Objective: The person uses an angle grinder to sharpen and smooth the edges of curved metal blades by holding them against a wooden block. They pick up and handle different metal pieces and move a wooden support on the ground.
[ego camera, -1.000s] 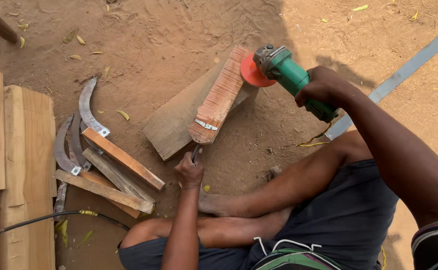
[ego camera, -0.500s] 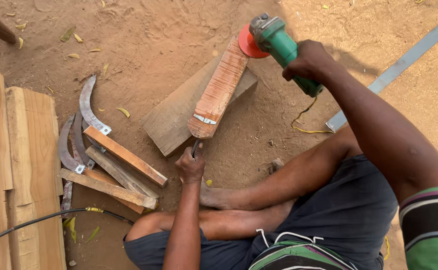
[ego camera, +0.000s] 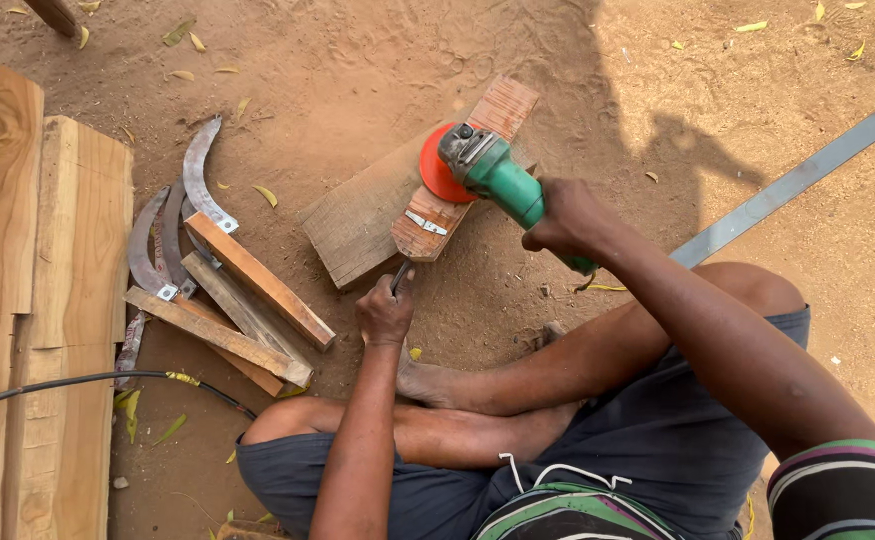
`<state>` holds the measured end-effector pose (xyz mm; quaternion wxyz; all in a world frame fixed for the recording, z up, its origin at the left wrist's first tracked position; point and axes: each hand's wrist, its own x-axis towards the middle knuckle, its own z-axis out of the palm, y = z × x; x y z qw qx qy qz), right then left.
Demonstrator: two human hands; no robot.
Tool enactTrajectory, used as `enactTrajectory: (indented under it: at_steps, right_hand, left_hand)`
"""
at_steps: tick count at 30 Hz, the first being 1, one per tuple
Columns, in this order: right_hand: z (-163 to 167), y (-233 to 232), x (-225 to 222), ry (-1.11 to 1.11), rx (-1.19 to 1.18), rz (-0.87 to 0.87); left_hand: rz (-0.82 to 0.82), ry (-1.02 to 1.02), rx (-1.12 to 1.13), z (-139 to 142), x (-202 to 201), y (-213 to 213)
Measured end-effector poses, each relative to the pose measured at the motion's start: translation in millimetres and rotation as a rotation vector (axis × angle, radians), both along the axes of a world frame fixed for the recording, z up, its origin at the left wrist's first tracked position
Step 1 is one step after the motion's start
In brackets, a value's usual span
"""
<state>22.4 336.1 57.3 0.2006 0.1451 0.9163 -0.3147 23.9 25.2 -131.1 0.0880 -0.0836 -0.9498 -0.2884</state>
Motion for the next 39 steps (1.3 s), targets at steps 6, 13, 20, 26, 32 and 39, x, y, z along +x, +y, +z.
enactTrajectory:
  at_steps: [6,13,20,26,32,39]
  right_hand:
    - [1,4,24,-0.026,0.079,0.014]
    - [-18,46,4,-0.006,0.110,-0.109]
    - [-27,80,-30,-0.069,0.125,-0.190]
    - [-14,94,-67,-0.035,0.144,-0.255]
    - [-9,60,-50,-0.060,0.137,-0.175]
    - [14,-9,-5,-0.064,0.041,-0.014]
  left_hand:
    - [-0.012,-0.013,0.033,5,-2,2]
    - [-0.033,-0.049,0.073,-1,-3,1]
    - [-0.042,-0.024,0.081,-8,1,-4]
    - [-0.041,-0.063,0.079,-9,1,-3]
    - [-0.035,-0.002,0.087,-4,-2,-1]
    - [-0.029,-0.003,0.105,-2,-2,1]
